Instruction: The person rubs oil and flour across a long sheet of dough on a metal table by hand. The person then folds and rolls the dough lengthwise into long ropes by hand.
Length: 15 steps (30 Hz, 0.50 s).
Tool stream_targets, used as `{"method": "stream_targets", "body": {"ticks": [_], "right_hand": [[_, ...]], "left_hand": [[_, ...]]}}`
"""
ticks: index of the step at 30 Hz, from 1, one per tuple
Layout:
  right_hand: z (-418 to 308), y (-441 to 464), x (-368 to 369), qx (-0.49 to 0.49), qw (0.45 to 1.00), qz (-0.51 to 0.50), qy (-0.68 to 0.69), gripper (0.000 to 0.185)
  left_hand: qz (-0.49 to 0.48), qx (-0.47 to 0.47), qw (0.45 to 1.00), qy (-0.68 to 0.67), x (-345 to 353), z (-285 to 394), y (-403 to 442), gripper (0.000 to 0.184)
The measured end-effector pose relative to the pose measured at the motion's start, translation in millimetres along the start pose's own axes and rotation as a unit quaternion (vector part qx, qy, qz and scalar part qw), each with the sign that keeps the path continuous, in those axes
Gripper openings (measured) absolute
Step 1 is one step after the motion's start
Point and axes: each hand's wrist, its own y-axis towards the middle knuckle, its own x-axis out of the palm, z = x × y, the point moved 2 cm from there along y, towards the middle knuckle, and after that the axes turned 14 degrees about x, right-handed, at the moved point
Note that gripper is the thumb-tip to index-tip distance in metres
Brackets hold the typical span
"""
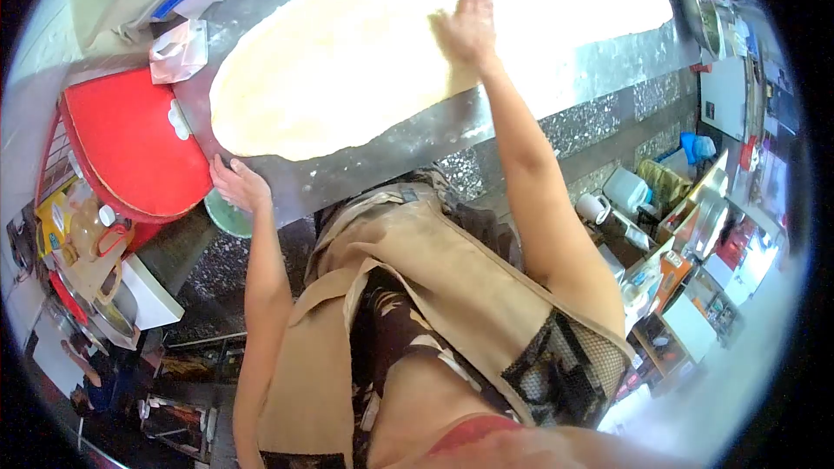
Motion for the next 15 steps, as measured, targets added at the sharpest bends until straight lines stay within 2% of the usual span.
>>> {"method": "stream_targets", "body": {"ticks": [2,3,5,6,8,10,11,12,13,15], "right_hand": [[-33.4,-13.6,1.4,-0.126,0.986,-0.105,0.022,0.076],[-45.6,-14.7,-15.2,-0.180,0.957,-0.210,0.082,0.077],[-39.7,2.1,-19.2,-0.201,0.950,-0.211,0.117,0.078],[-28.6,20.3,-21.1,-0.193,0.975,-0.104,-0.041,0.079],[-23.0,34.6,-11.6,-0.041,0.997,-0.061,0.008,0.083],[-42.0,30.4,-7.2,-0.128,0.976,-0.167,0.055,0.086],[-46.3,30.5,-16.4,-0.185,0.933,-0.280,0.132,0.087],[-37.7,47.0,-1.0,-0.190,0.932,-0.280,0.130,0.087],[-21.3,72.1,27.9,-0.196,0.969,-0.150,-0.016,0.087],[-29.2,86.7,11.1,-0.014,0.990,-0.089,0.107,0.086]], "left_hand": [[0.001,0.004,1.000,0.011,0.4,0.9,2.0,0.054],[-0.010,0.000,1.000,0.021,0.1,0.4,2.8,0.053],[-0.025,-0.010,0.999,0.036,-0.6,5.8,5.8,0.051],[-0.023,-0.014,0.999,0.038,-0.9,7.4,6.4,0.051],[-0.015,0.005,0.999,0.046,-3.5,10.5,4.6,0.049],[-0.003,0.016,0.998,0.056,0.3,7.7,5.6,0.047],[-0.006,0.019,0.998,0.052,1.5,1.9,6.4,0.046],[-0.008,0.021,0.999,0.049,4.4,-0.7,5.6,0.046],[-0.005,0.015,0.998,0.061,2.6,4.5,5.4,0.046],[-0.006,0.016,0.998,0.058,1.8,3.6,3.8,0.046]]}}
